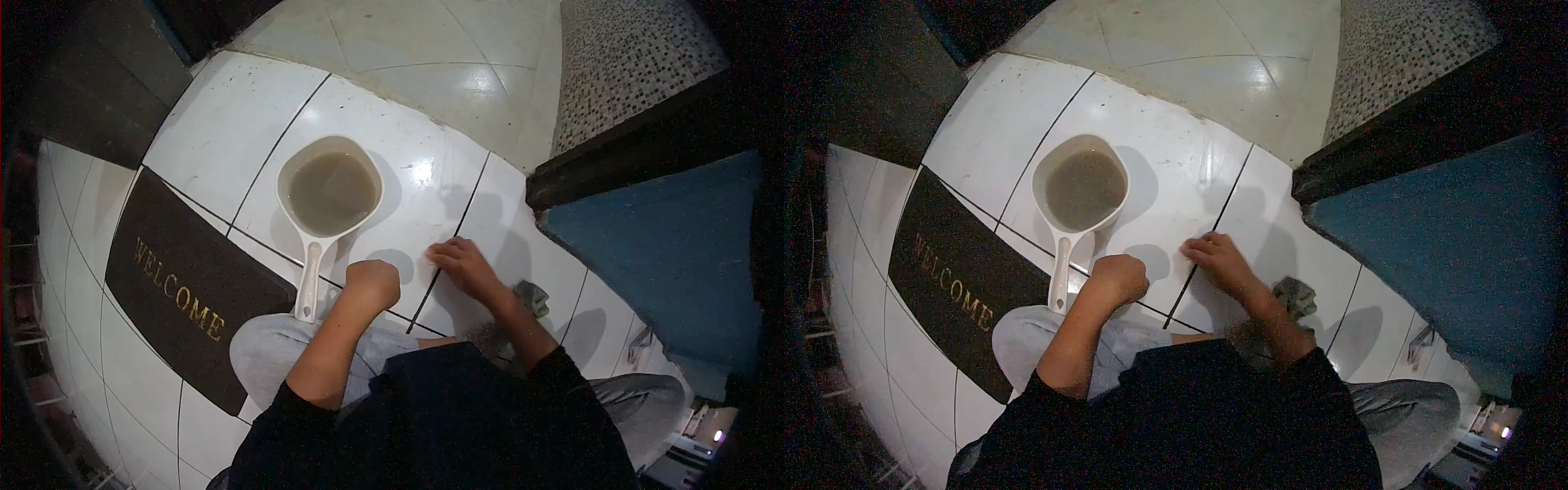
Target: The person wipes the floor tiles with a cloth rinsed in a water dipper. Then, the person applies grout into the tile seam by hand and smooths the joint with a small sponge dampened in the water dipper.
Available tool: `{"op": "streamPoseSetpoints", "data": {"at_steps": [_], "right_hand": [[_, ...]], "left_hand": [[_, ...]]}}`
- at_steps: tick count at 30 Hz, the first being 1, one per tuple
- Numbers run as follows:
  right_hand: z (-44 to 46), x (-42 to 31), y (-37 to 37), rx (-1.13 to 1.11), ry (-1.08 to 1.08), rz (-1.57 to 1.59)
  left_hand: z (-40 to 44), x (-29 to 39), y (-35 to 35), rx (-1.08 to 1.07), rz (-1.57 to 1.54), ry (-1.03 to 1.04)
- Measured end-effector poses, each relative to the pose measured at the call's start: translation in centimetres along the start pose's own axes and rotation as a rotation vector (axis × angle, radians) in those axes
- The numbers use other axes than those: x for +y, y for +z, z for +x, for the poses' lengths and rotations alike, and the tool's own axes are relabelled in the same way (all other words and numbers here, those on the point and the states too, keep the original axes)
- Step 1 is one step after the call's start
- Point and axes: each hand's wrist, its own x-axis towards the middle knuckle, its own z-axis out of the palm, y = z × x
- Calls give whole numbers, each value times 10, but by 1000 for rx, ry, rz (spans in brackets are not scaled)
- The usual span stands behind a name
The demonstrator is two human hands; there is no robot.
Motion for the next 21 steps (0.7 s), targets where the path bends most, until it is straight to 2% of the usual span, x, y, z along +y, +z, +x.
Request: {"op": "streamPoseSetpoints", "data": {"at_steps": [2, 6, 11, 12, 15, 18, 21], "right_hand": [[18, -23, 3, -109, -32, 93], [9, -6, -8, -79, -49, 13], [-3, 3, -14, -153, 27, -49], [0, -1, -4, -107, -14, 2], [14, -20, 0, -158, -44, 98], [1, 1, -11, -174, -27, -70], [-2, 0, -27, -153, 32, -84]], "left_hand": [[2, 0, -2, -17, -40, 19], [-3, -10, 6, -42, -18, 7], [5, -2, 3, -15, -16, 32], [5, 1, 2, -11, -16, 36], [3, -1, 1, 3, -13, 28], [-1, -11, 8, -11, 0, 12], [0, -11, 6, 1, -14, 1]]}}
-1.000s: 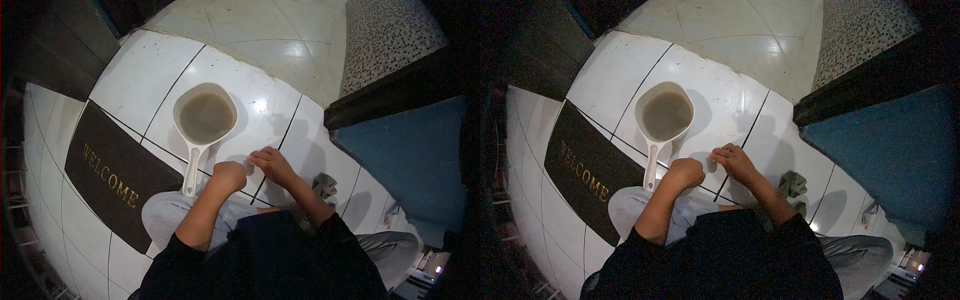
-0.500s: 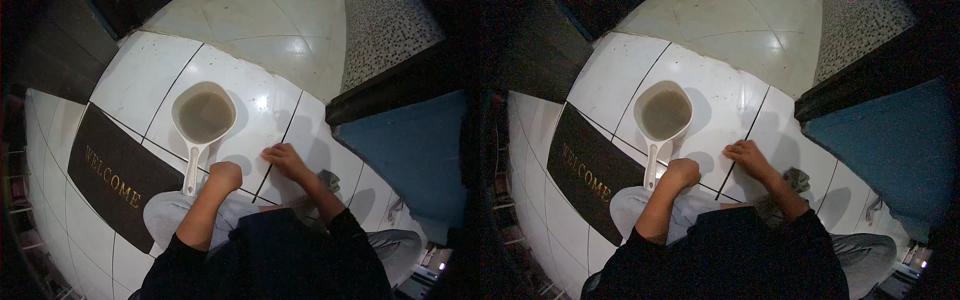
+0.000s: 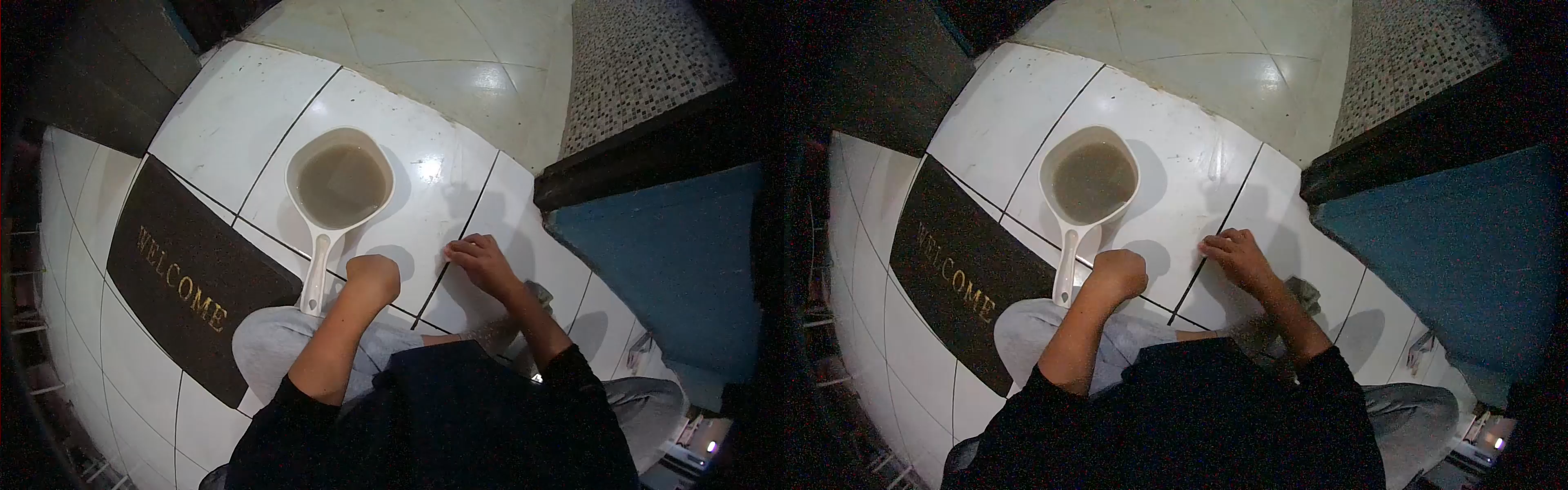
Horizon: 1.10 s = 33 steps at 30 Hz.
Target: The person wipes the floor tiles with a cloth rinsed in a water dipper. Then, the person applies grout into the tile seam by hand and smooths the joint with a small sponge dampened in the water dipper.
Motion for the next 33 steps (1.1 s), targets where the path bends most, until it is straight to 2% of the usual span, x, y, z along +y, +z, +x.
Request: {"op": "streamPoseSetpoints", "data": {"at_steps": [3, 6, 12, 15, 17, 20, 24, 27, 29, 33], "right_hand": [[9, -9, 22, 82, -69, 33], [19, -25, 31, 62, -68, 151], [-2, 1, 0, -53, 14, -57], [11, -15, 31, 89, -65, 104], [27, -35, 29, 71, -76, 73], [16, -17, 18, -6, -43, -17], [0, -4, 6, -77, 29, -82], [18, -25, 28, 46, -9, 79], [35, -45, 32, 45, -32, 22], [12, -16, 21, -4, 11, 24]], "left_hand": [[3, 8, -7, 58, 10, 9], [1, 6, -7, 54, -22, 6], [-7, 1, -6, 64, -20, 16], [0, 10, -9, 78, -17, 32], [-2, 8, -8, 102, -27, 48], [-6, -1, -6, 15, -1, -17], [-3, 1, -4, 68, -16, -7], [-1, 10, -12, 101, 24, 6], [-2, 7, -7, 121, -23, 7], [-6, -3, -5, 32, -9, -55]]}}
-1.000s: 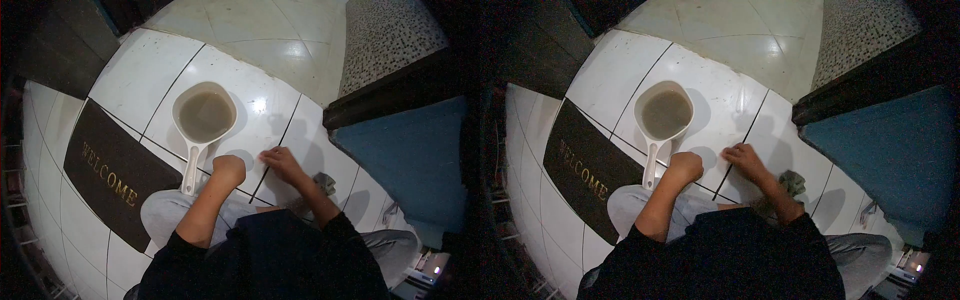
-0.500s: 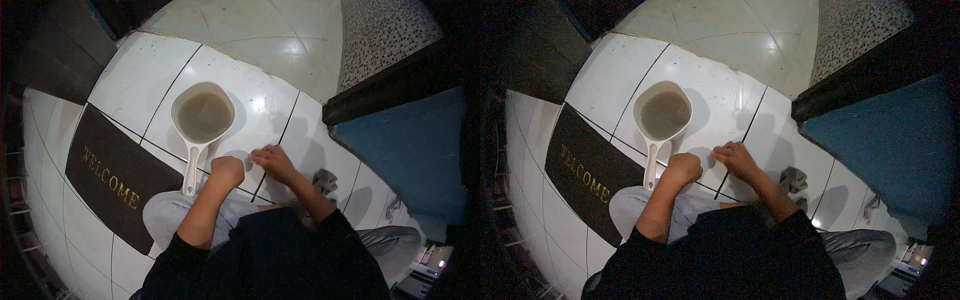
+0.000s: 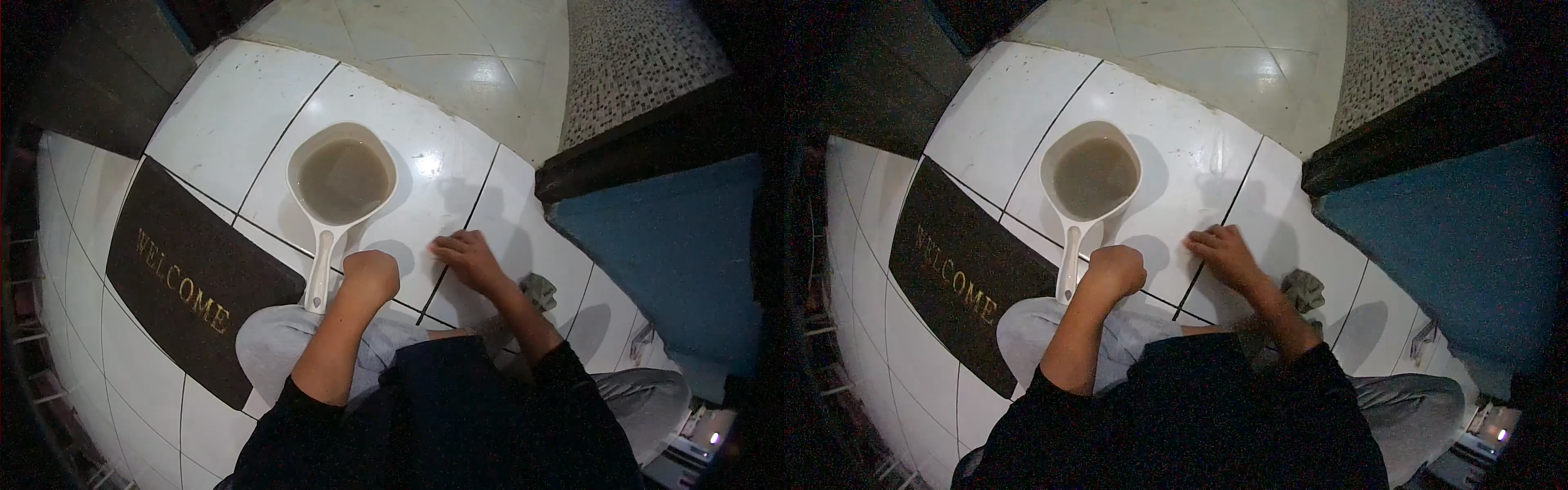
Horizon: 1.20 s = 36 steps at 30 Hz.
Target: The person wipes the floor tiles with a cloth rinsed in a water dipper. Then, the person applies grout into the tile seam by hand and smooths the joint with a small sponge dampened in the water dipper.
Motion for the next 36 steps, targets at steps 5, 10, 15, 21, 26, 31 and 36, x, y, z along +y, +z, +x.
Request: {"op": "streamPoseSetpoints", "data": {"at_steps": [5, 10, 15, 21, 26, 31, 36], "right_hand": [[-6, 7, -6, 63, -21, -73], [18, -22, 11, 100, -44, 14], [-10, 7, -7, 4, 28, -61], [17, -26, 11, 102, -21, 39], [-11, 8, -14, 21, 99, -66], [13, -18, 8, 90, 20, -24], [10, 0, 3, 51, -11, -45]], "left_hand": [[4, 6, -4, 84, 11, 64], [-2, 5, -3, 78, -1, 56], [-1, 0, 2, 47, 13, 31], [-2, 7, -5, 54, -13, 79], [-1, 1, 2, 56, -10, 42], [2, 11, -1, 102, 15, 101], [0, 1, 6, 39, -3, 56]]}}
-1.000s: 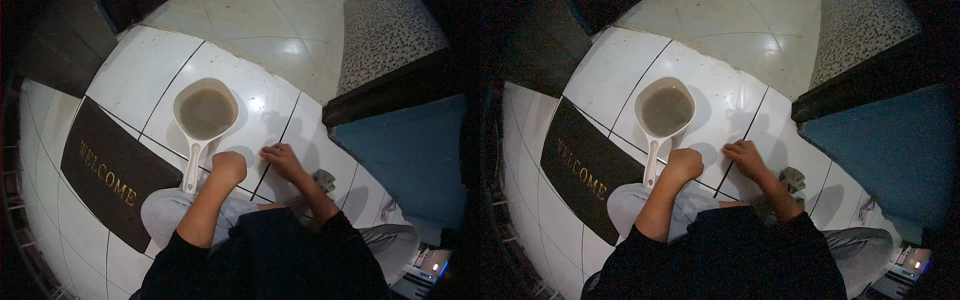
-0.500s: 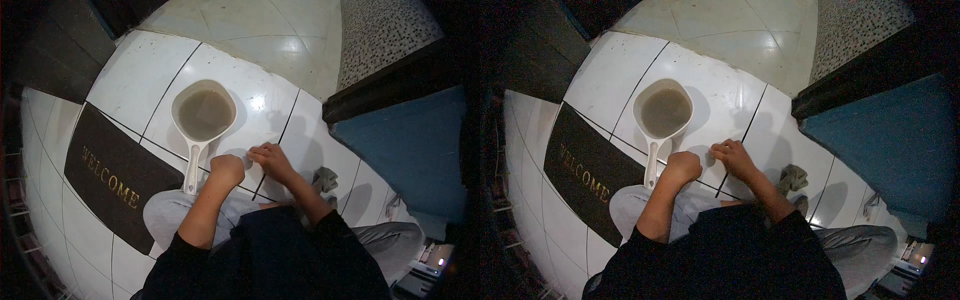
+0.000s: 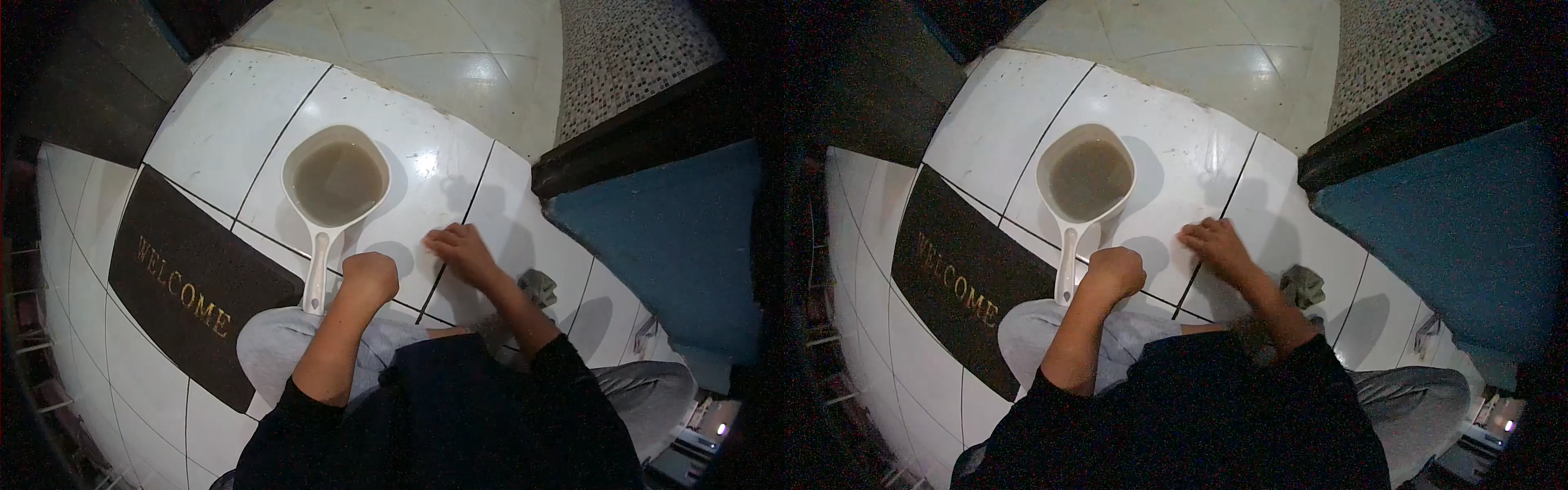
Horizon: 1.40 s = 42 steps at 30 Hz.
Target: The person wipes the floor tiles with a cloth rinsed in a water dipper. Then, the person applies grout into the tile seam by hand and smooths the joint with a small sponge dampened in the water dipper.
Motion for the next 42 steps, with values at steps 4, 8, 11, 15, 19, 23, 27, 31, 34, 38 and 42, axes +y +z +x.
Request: {"op": "streamPoseSetpoints", "data": {"at_steps": [4, 8, 11, 15, 19, 23, 27, 31, 34, 38, 42], "right_hand": [[-17, 13, -13, 12, 27, -36], [7, -24, 9, 5, 20, 23], [0, -17, 5, 17, 4, 36], [-18, 8, -9, -15, 26, -3], [-2, -13, 8, 48, 5, 18], [3, -14, 8, 27, 13, 44], [-17, 11, -13, -40, 67, -25], [-1, -10, 7, 18, 32, 63], [14, -27, 11, 25, 18, 71], [-14, 0, 0, 8, 77, 27], [-19, 3, -7, 49, 90, 19]], "left_hand": [[5, 7, -4, -4, 38, -25], [3, 16, -13, 2, 34, 18], [5, 8, -4, -19, 36, -37], [5, 7, -4, -42, 40, -42], [5, 15, -8, 26, 40, 5], [4, 8, -1, -1, 46, -27], [5, 5, -4, 6, 39, -40], [7, 14, -10, 30, 44, 19], [5, 9, -9, 65, 8, 29], [1, 3, -9, 8, -14, -16], [8, 10, -9, 43, 60, 3]]}}
